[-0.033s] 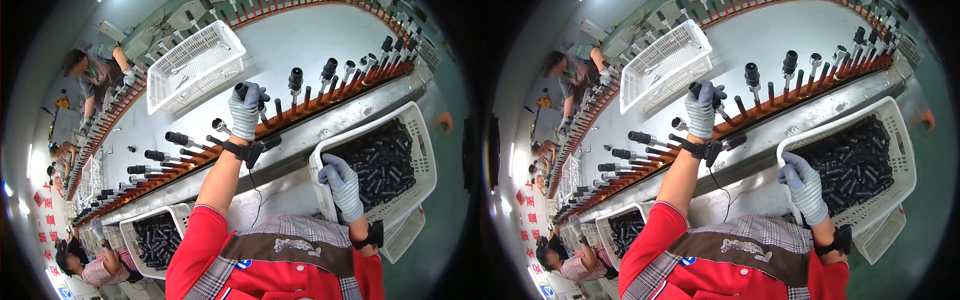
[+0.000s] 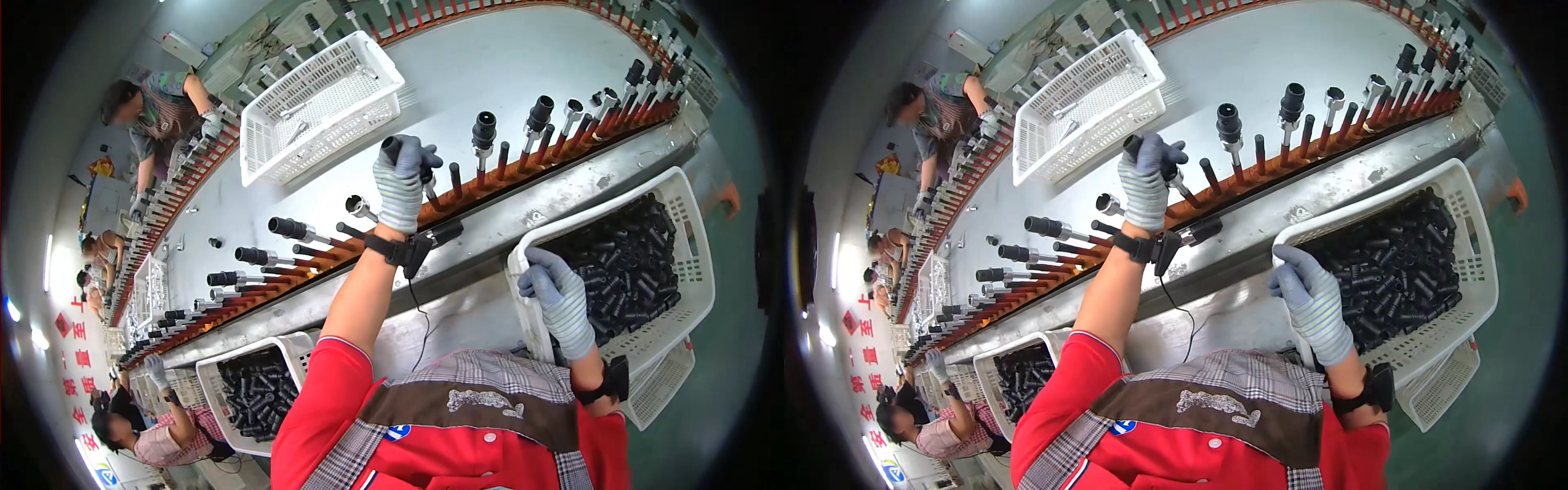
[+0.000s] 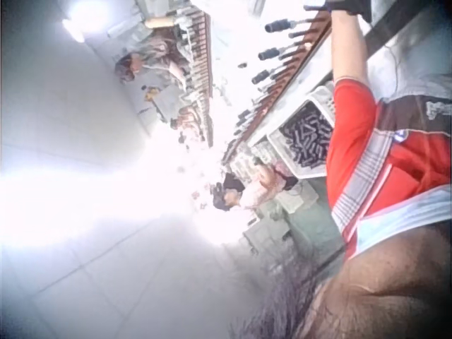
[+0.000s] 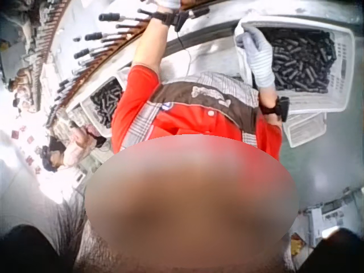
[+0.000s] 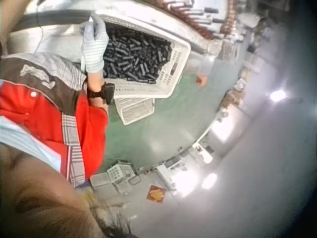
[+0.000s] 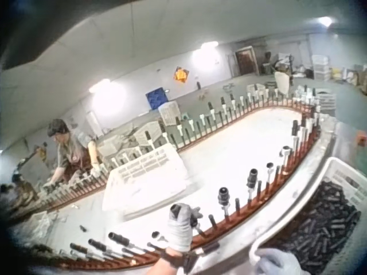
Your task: Assemble black cylindrical plastic components onto pins on a circular conveyor belt.
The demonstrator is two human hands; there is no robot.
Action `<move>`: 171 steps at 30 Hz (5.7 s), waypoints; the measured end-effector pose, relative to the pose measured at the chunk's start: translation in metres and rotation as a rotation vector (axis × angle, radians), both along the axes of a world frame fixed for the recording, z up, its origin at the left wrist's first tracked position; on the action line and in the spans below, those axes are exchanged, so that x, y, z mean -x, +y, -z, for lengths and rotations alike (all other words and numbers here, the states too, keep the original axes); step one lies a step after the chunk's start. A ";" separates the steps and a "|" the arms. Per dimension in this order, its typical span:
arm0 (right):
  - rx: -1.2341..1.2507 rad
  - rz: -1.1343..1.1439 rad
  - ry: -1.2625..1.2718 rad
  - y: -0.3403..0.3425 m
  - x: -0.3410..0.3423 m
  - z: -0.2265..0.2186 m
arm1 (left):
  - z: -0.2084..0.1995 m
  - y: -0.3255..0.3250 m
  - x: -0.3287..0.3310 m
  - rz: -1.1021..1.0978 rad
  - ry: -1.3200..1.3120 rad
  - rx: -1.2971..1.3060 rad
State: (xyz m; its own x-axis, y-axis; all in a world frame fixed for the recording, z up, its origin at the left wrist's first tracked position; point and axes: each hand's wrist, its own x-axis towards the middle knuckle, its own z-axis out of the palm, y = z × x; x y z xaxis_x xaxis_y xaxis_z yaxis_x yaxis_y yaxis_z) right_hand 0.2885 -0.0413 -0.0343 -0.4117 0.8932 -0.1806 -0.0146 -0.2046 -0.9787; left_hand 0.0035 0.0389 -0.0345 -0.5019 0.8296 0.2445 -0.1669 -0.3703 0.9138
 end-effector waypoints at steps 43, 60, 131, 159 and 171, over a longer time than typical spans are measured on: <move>-1.007 0.073 -0.691 -0.017 0.068 -0.002 | 0.057 -0.278 0.271 -0.557 0.499 0.044; -0.100 -0.268 -1.388 0.046 -0.144 0.168 | 0.020 -0.257 0.000 -0.221 1.162 0.129; -1.117 -0.032 -0.172 0.049 0.185 -0.026 | 0.059 -0.031 0.041 -0.046 -0.164 -0.237; 0.246 0.034 -0.092 0.049 -0.069 0.037 | 0.000 -0.174 -0.091 0.115 1.011 -0.073; 0.376 -0.106 0.311 -0.039 -0.015 -0.012 | -0.048 -0.019 -0.115 0.179 0.208 0.009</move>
State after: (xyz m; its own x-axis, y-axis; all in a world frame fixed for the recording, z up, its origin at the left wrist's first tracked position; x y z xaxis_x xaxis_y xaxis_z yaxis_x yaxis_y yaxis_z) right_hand 0.3035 -0.0799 -0.0220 -0.5826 0.7399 -0.3363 -0.2539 -0.5587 -0.7895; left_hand 0.1184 0.0196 0.0139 -0.2865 0.9033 0.3194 -0.0378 -0.3438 0.9383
